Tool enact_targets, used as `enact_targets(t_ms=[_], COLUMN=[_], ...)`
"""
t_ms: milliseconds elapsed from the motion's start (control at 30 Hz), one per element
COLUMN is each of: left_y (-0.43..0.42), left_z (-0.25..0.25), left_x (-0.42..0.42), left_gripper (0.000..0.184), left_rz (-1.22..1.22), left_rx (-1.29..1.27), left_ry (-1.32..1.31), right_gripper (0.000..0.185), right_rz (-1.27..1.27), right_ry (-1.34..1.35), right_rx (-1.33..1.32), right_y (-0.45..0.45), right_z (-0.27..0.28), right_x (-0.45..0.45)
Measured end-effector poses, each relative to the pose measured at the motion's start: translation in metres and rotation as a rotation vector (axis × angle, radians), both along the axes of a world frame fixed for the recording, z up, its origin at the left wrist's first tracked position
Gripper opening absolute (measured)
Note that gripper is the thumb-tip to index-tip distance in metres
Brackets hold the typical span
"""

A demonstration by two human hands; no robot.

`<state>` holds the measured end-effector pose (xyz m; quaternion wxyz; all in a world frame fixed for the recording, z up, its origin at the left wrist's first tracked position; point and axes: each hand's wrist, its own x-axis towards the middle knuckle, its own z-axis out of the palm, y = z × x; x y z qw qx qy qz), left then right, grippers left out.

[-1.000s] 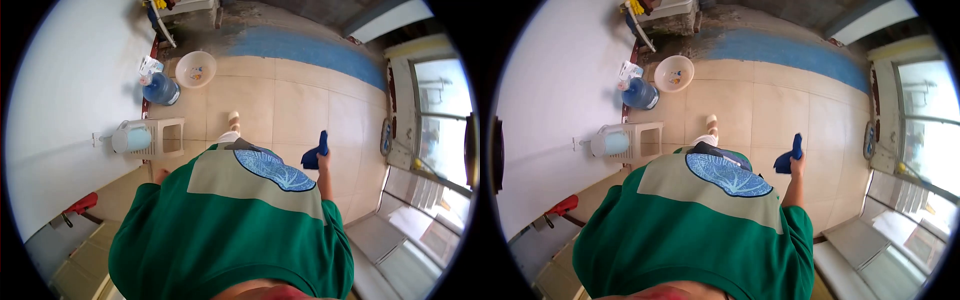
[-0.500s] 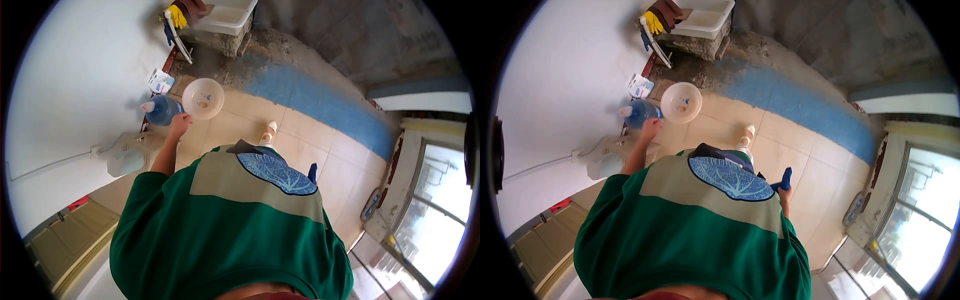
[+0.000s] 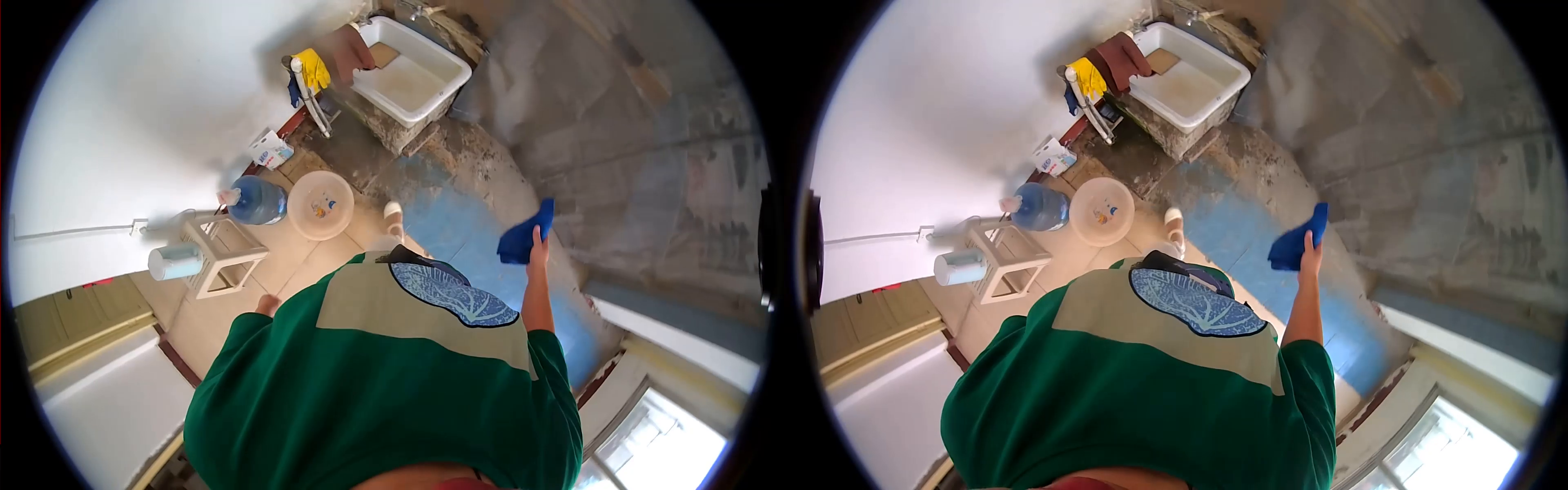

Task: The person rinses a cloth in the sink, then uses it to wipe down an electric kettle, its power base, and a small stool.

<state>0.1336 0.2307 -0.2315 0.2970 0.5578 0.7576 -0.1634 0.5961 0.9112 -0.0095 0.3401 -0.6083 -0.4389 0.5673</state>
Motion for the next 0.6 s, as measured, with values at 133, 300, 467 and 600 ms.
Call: enact_targets(t_ms=[133,300,467,600], left_y=[0.073,0.294,0.58,0.736], left_z=[0.03,0.052,0.203,0.297], left_x=[0.016,-0.067,-0.175,-0.226], left_gripper=[0.024,0.032,0.037,0.032], left_rz=[0.825,1.228,0.838,0.77], left_rx=[-0.174,0.173,0.756,0.713], left_ry=[-0.232,-0.326,-0.107,-0.108], right_gripper=[0.067,0.058,0.057,0.054], right_rz=[0.226,0.499,0.676,0.894], right_ry=[-0.095,-0.021,0.027,0.149], right_rx=[-0.018,-0.065,-0.018,-0.155], right_y=[0.088,0.157,0.237,0.309], right_z=[0.029,0.016,0.013,-0.015], right_x=[-0.136,-0.241,-0.317,-0.395])
